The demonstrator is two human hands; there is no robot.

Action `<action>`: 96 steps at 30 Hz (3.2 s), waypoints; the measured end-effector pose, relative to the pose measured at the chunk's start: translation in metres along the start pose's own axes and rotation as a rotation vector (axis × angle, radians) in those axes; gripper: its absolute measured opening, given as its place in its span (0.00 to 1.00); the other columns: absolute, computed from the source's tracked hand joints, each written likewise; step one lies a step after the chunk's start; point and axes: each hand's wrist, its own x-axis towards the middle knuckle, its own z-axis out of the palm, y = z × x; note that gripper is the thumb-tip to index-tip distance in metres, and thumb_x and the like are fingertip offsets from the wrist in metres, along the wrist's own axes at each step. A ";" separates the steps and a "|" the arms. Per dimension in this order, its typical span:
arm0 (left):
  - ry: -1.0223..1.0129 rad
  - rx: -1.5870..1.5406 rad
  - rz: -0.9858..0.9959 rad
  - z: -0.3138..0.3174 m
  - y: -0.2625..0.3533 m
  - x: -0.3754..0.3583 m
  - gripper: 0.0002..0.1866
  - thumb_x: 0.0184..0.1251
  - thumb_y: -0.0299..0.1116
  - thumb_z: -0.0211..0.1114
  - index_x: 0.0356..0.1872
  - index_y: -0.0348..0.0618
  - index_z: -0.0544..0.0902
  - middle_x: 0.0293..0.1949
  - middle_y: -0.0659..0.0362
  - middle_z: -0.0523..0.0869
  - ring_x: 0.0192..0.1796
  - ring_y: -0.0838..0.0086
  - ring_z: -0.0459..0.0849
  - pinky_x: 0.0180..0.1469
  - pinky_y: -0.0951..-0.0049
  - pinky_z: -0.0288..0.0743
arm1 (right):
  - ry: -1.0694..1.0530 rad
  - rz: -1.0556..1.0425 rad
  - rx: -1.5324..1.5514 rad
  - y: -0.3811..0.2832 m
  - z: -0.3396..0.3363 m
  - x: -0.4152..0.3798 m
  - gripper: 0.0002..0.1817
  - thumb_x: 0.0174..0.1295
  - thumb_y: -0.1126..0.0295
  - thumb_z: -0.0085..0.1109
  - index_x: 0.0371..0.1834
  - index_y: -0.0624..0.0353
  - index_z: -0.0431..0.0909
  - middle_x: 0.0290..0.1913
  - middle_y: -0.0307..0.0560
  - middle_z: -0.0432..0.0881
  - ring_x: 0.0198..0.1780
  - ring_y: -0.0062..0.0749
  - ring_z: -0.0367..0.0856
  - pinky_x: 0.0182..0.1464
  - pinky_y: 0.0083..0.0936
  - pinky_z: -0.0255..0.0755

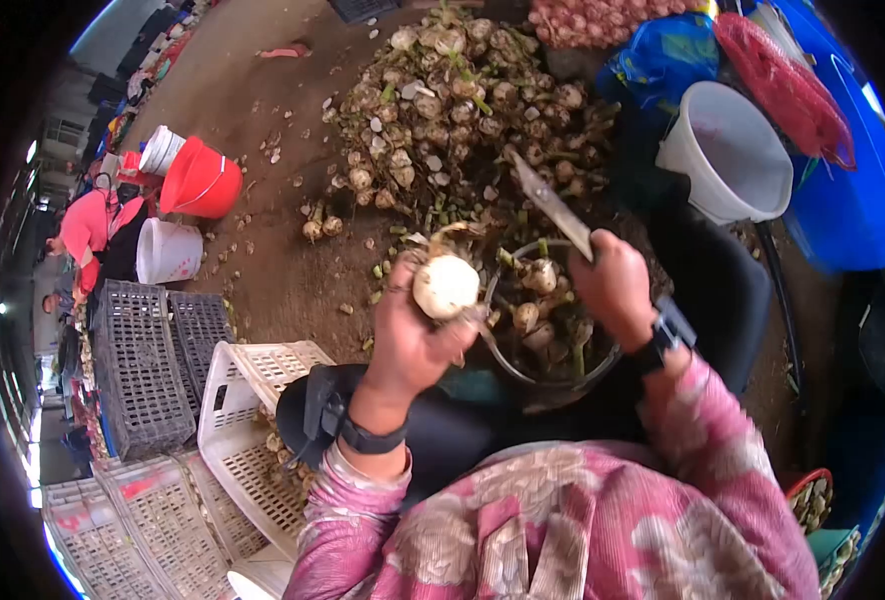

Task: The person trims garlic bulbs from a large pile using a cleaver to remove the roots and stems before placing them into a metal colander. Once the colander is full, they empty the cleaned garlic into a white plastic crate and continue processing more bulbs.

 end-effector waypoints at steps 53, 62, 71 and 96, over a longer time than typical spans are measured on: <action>1.075 0.540 -0.897 -0.117 -0.323 0.242 0.37 0.50 0.40 0.66 0.57 0.26 0.64 0.53 0.40 0.72 0.54 0.52 0.73 0.55 0.62 0.66 | -0.343 1.050 1.200 0.008 -0.003 0.053 0.08 0.55 0.69 0.49 0.23 0.62 0.69 0.16 0.43 0.69 0.16 0.29 0.69 0.18 0.23 0.63; 0.656 -0.757 -0.666 -0.066 -0.227 0.183 0.17 0.58 0.39 0.59 0.47 0.45 0.75 0.44 0.60 0.80 0.43 0.71 0.80 0.38 0.68 0.76 | -0.434 0.966 1.295 0.006 -0.021 0.044 0.08 0.56 0.70 0.49 0.23 0.61 0.70 0.17 0.41 0.70 0.17 0.26 0.68 0.20 0.21 0.63; -0.061 -0.451 -0.450 0.014 -0.049 0.072 0.28 0.49 0.22 0.59 0.56 0.36 0.65 0.49 0.57 0.75 0.52 0.73 0.73 0.56 0.73 0.65 | -0.190 -0.039 0.268 -0.008 -0.020 0.005 0.12 0.44 0.68 0.60 0.30 0.64 0.73 0.25 0.59 0.76 0.29 0.53 0.76 0.33 0.38 0.72; -0.028 -0.599 -0.276 0.015 -0.004 -0.052 0.22 0.67 0.47 0.47 0.54 0.42 0.68 0.51 0.54 0.76 0.52 0.67 0.76 0.57 0.64 0.67 | 0.045 -0.775 0.159 -0.043 -0.027 -0.065 0.13 0.32 0.64 0.63 0.21 0.54 0.70 0.19 0.42 0.74 0.23 0.39 0.76 0.24 0.34 0.69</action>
